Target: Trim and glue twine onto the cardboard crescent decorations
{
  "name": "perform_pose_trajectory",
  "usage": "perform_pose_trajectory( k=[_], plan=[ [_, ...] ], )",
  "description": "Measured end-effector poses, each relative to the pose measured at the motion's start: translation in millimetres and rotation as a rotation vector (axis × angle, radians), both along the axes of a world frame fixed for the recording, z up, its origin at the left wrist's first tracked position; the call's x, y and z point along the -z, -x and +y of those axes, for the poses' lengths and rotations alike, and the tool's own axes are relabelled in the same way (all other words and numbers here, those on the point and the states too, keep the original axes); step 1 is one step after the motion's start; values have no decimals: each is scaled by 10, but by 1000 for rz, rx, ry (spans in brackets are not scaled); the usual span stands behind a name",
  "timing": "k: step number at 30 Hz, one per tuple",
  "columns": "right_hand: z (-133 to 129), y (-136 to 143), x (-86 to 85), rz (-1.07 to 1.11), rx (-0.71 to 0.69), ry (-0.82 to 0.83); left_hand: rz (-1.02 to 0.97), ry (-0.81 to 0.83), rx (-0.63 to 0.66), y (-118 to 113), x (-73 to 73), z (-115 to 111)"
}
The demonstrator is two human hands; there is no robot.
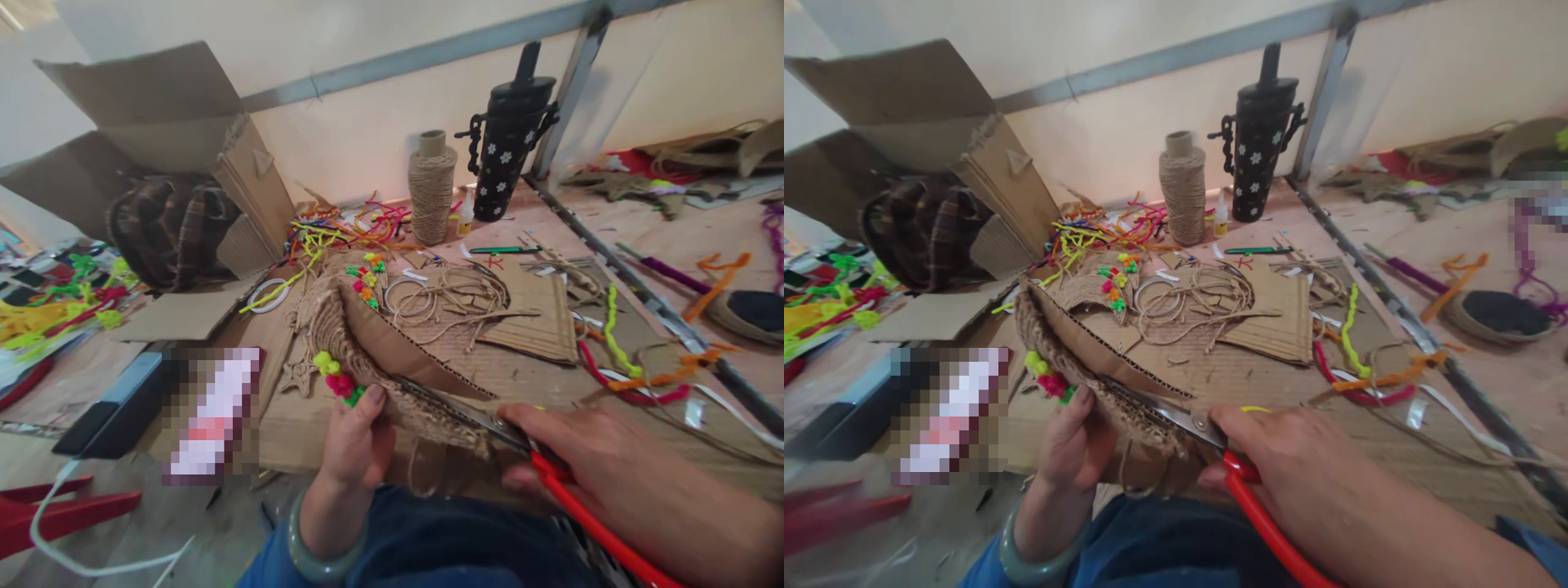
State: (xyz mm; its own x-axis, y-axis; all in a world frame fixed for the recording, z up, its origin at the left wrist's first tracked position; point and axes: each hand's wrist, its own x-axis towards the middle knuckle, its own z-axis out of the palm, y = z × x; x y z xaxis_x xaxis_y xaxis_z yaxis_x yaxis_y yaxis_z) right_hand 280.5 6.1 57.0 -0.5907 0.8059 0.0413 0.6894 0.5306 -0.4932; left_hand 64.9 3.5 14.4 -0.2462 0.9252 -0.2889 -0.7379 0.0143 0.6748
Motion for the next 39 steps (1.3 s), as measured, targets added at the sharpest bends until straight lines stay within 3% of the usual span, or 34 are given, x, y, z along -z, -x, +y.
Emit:
perform_pose_trajectory(
  k=[6,15,25,32,39],
  plan=[
    [48,-63,15,-175,-33,162,15,-6,9,6,4,18],
    [81,-158,-91,-141,-18,399,-58,-24,29,31,-14,40],
    [66,-194,-74,-88,-15,371,-105,-38,28,39,-25,47],
    [77,-247,-1,-138,-35,133,-83,7,32,55,13,35],
    [64,-283,-4,-172,-53,28,-68,51,18,61,19,48]
  ],
)
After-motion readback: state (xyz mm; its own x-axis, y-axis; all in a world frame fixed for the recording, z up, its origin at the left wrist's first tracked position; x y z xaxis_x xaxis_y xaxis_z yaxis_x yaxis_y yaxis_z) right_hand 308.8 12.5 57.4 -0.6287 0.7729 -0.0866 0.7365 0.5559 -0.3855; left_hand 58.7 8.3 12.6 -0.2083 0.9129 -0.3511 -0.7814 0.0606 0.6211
